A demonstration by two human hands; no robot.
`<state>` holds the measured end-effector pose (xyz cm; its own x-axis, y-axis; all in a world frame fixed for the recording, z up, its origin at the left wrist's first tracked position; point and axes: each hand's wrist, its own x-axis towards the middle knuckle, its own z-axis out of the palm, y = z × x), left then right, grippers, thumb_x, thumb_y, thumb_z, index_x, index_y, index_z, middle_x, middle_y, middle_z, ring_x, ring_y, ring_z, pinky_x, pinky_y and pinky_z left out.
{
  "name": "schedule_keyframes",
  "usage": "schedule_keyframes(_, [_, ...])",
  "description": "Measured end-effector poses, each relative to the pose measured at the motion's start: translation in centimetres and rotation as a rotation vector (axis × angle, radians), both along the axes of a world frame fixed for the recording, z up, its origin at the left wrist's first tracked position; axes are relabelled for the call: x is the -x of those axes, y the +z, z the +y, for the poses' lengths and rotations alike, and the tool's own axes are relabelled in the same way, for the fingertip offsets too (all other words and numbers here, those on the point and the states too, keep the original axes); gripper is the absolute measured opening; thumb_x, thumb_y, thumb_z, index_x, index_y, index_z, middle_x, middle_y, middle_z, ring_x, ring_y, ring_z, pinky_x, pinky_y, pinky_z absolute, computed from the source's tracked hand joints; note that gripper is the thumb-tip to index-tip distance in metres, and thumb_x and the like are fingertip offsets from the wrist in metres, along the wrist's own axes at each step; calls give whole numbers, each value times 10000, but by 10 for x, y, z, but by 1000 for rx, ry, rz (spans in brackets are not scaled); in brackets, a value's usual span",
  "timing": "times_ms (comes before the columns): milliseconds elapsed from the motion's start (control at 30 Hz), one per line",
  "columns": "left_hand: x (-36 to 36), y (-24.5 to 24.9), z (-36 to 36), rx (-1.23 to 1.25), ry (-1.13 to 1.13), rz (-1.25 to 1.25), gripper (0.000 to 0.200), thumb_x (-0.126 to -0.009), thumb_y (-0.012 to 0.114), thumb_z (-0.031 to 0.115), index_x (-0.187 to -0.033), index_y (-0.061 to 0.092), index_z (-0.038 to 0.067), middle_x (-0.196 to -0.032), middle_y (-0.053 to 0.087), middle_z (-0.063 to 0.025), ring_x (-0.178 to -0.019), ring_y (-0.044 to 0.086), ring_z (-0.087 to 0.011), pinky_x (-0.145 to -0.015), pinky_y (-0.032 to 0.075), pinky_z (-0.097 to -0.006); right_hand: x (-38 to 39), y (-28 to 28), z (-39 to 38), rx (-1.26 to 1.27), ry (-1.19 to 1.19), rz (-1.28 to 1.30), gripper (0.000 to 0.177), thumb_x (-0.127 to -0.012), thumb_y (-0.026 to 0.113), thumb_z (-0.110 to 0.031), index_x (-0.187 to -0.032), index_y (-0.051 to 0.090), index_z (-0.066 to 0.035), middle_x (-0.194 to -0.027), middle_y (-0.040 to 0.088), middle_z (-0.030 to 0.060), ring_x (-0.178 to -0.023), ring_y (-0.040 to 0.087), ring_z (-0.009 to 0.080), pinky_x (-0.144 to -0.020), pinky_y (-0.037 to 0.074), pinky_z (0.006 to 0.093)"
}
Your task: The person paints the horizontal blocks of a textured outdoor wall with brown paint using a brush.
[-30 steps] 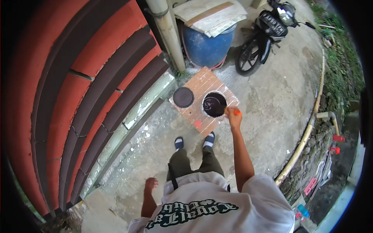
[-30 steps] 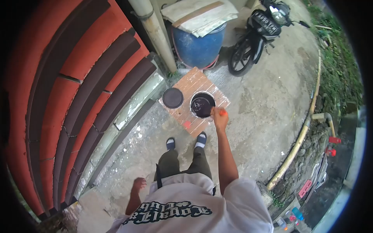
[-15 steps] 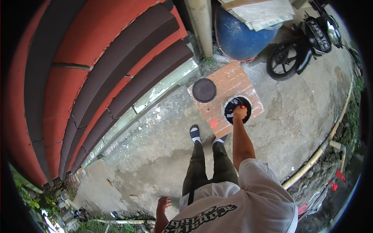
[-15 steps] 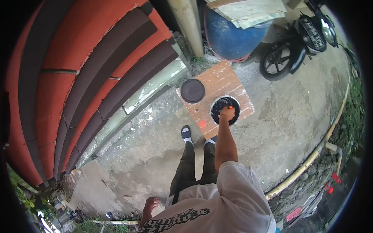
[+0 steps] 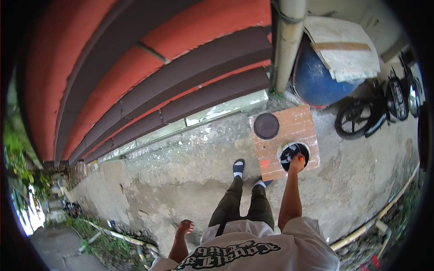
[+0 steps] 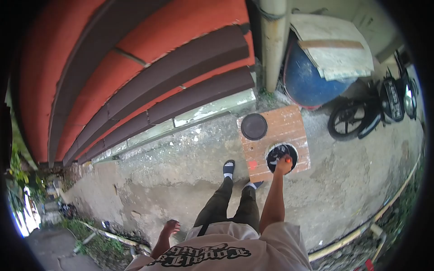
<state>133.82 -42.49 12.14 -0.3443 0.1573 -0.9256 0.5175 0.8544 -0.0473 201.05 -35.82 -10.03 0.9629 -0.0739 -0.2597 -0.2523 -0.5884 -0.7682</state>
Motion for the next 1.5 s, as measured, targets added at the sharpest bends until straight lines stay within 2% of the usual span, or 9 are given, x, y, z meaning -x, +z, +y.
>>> schedule_keyframes(67, [-1,2,-8,13,76,-12,323,-963,512,329,-1182,614,114,-1065,705,-73,-878,684,-239,-775,518,-440,8,24,-9,-380,-68,189,82,-942,678,-150,-977,680,-76,-776,646,28,-778,637,132,-540,531,279])
schedule_keyframes(333, [5,26,-89,20,274,9,296,-985,470,348,-1137,644,165,-1032,725,-18,-822,686,-188,-723,518,-396,1,69,-30,-394,426,594,205,-937,589,-202,-1070,682,-76,-992,690,102,-888,714,279,-697,604,397])
schedule_keyframes(467, [-7,61,-93,26,206,-88,277,-947,510,325,-1111,645,148,-1050,697,10,-924,668,-171,-797,471,-291,-12,99,-30,-436,346,579,211,-916,588,-192,-1048,679,-55,-996,682,115,-844,714,275,-699,612,390])
schedule_keyframes(600, [12,27,-53,-21,266,-124,280,-968,477,337,-1101,641,153,-995,707,24,-933,681,-176,-785,498,-333,-17,113,-53,-502,304,598,227,-912,608,-199,-1081,660,-58,-1028,673,131,-907,706,291,-745,613,406])
schedule_keyframes(700, [26,-35,13,-19,202,-135,254,-969,503,357,-1035,672,179,-1026,725,12,-803,689,-173,-693,513,-389,5,151,-65,-647,124,461,297,-907,639,-230,-1151,628,-62,-1046,678,136,-902,708,295,-770,620,414])
schedule_keyframes(867, [5,-70,136,-269,47,-323,297,-972,502,354,-1115,637,131,-1008,717,-50,-788,686,-208,-625,502,-384,57,214,-67,-916,-66,348,431,-947,640,-279,-1269,559,-3,-1197,616,157,-1107,644,317,-948,571,383])
schedule_keyframes(1067, [-9,-60,212,-558,14,-566,277,-960,515,282,-1147,627,111,-1031,710,-84,-795,695,-216,-630,510,-383,133,281,-4,-1120,47,370,499,-974,585,-355,-1364,531,-47,-1282,592,147,-1193,593,283,-1054,484,361])
schedule_keyframes(1267, [63,-86,196,-447,96,-490,287,-942,531,284,-1144,626,103,-1026,712,-78,-774,689,-231,-633,495,-394,194,335,93,-1275,173,462,527,-973,607,-438,-1379,524,-111,-1422,494,152,-1365,415,275,-1126,389,387])
schedule_keyframes(1500, [182,-117,101,-135,314,-354,310,-960,484,296,-1178,617,120,-1085,714,-55,-848,687,-227,-752,486,-435,290,386,173,-1371,428,598,522,-994,556,-521,-1326,496,-122,-1423,497,161,-1266,520,335,-1054,471,406])
